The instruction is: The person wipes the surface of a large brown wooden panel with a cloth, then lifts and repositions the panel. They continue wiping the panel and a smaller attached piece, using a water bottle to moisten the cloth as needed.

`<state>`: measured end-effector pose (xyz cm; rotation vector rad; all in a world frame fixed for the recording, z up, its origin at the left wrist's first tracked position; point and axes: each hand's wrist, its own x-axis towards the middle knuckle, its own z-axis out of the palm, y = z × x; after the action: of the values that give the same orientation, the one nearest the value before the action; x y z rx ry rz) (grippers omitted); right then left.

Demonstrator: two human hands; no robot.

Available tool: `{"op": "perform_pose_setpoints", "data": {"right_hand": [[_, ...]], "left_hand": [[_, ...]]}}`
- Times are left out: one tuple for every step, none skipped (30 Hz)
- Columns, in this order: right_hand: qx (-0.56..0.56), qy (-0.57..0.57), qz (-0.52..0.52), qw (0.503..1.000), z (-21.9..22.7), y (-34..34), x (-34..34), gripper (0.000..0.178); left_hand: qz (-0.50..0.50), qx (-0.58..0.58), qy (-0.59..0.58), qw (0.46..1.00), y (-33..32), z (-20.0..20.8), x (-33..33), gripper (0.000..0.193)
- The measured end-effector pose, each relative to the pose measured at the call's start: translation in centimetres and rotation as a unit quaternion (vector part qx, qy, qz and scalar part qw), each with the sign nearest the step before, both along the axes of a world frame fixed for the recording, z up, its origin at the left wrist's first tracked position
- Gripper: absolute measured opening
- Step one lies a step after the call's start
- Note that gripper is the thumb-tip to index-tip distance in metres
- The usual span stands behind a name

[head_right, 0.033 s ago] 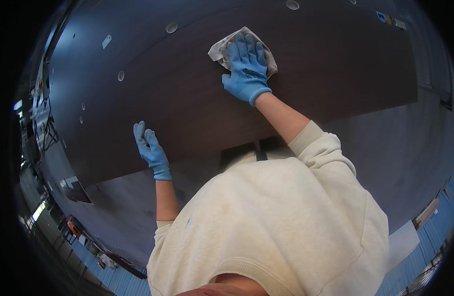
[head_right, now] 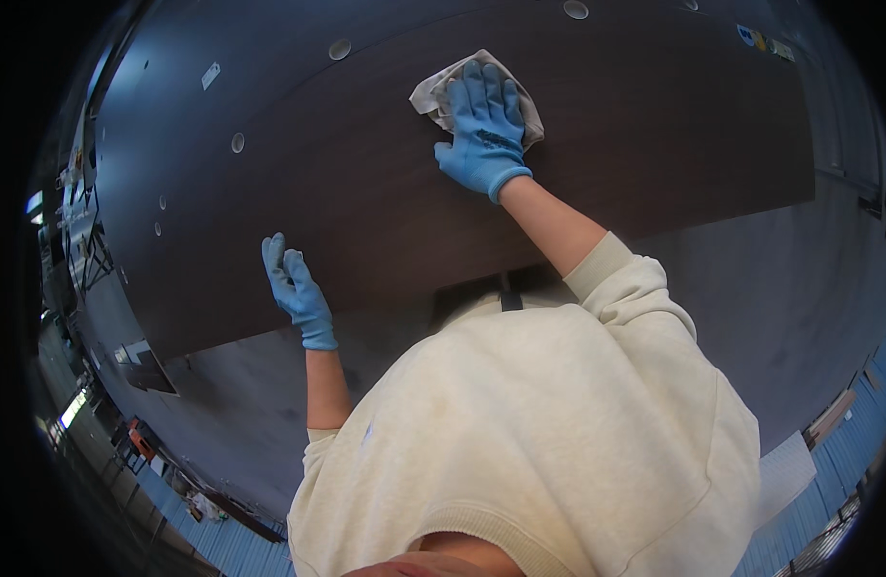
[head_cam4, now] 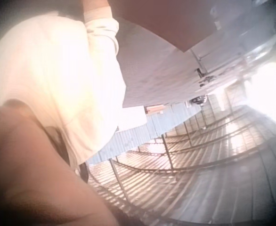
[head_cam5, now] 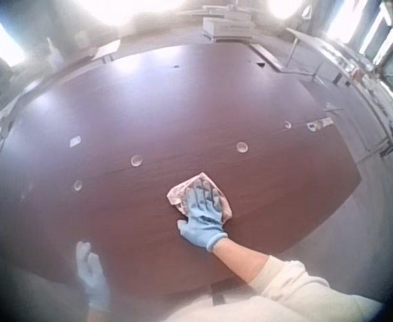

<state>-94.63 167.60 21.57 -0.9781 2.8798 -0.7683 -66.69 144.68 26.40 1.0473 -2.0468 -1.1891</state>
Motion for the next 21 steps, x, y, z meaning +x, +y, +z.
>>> {"op": "perform_pose_setpoints", "data": {"right_hand": [[0.054,-0.052,-0.009,0.997,0.5,-0.5,-0.3,0.100],[0.077,-0.076,-0.012,0.994,1.2,-0.2,-0.7,0.102],[0.127,-0.096,-0.022,0.987,1.9,0.1,-0.9,0.104],[0.160,-0.098,-0.004,0.982,2.7,0.8,-1.6,0.108],[0.117,-0.109,0.024,0.987,3.4,1.4,-1.7,0.108],[0.108,-0.111,0.039,0.987,4.2,2.3,-1.9,0.108],[0.078,-0.137,0.070,0.985,4.7,3.0,-1.9,0.108],[0.087,-0.151,0.089,0.981,5.2,4.0,-2.3,0.113],[0.116,-0.146,0.077,0.979,5.5,4.7,-2.5,0.114],[0.129,-0.133,0.076,0.980,5.8,5.3,-2.8,0.115],[0.157,-0.112,0.071,0.979,6.0,5.6,-2.9,0.116],[0.171,-0.116,0.059,0.977,6.1,5.9,-3.0,0.117],[0.146,-0.126,0.056,0.980,6.2,5.8,-3.1,0.118],[0.143,-0.129,0.044,0.980,6.4,5.8,-3.1,0.118],[0.118,-0.135,0.047,0.983,6.4,5.5,-3.1,0.118],[0.131,-0.143,0.041,0.980,6.5,5.2,-3.0,0.120],[0.152,-0.127,0.032,0.980,6.5,5.0,-2.9,0.121],[0.146,-0.127,0.042,0.980,6.4,4.6,-2.7,0.121],[0.172,-0.113,0.036,0.978,6.2,4.5,-2.6,0.121],[0.183,-0.108,0.048,0.976,5.8,4.2,-2.5,0.121],[0.151,-0.119,0.054,0.980,5.3,4.0,-2.4,0.120]], "left_hand": [[-0.014,-0.028,0.005,1.000,0.3,0.0,-0.1,0.045],[-0.017,-0.040,0.004,0.999,1.1,0.2,-0.5,0.045],[-0.015,-0.057,0.003,0.998,1.8,0.5,-1.1,0.045],[-0.019,-0.049,0.004,0.999,3.1,0.7,-2.3,0.045],[-0.018,-0.048,0.005,0.999,3.7,1.1,-3.1,0.044],[-0.023,-0.050,0.000,0.999,4.4,1.7,-3.9,0.044],[-0.019,-0.035,0.019,0.999,5.1,2.3,-4.5,0.043],[-0.021,-0.024,0.035,0.999,5.4,3.1,-5.0,0.043],[-0.030,-0.014,0.057,0.998,5.6,3.6,-5.2,0.043],[-0.028,-0.024,0.054,0.998,5.8,4.1,-5.4,0.043],[-0.028,-0.035,0.056,0.997,5.8,4.4,-5.2,0.043],[-0.019,-0.053,0.059,0.997,5.9,4.6,-5.1,0.043],[-0.022,-0.039,0.057,0.997,5.6,4.7,-4.8,0.043],[-0.016,-0.031,0.059,0.998,5.5,4.7,-4.5,0.043],[-0.010,-0.036,0.050,0.998,5.3,4.5,-4.2,0.043],[-0.006,-0.019,0.062,0.998,5.0,4.4,-3.8,0.043],[-0.003,-0.015,0.066,0.998,4.7,4.2,-3.4,0.043],[-0.009,-0.023,0.060,0.998,3.9,4.1,-3.0,0.043],[-0.004,-0.016,0.068,0.998,3.4,4.0,-2.7,0.043],[-0.007,-0.021,0.067,0.997,2.6,4.0,-2.2,0.043],[-0.005,-0.042,0.070,0.997,1.8,4.0,-1.8,0.042]]}}
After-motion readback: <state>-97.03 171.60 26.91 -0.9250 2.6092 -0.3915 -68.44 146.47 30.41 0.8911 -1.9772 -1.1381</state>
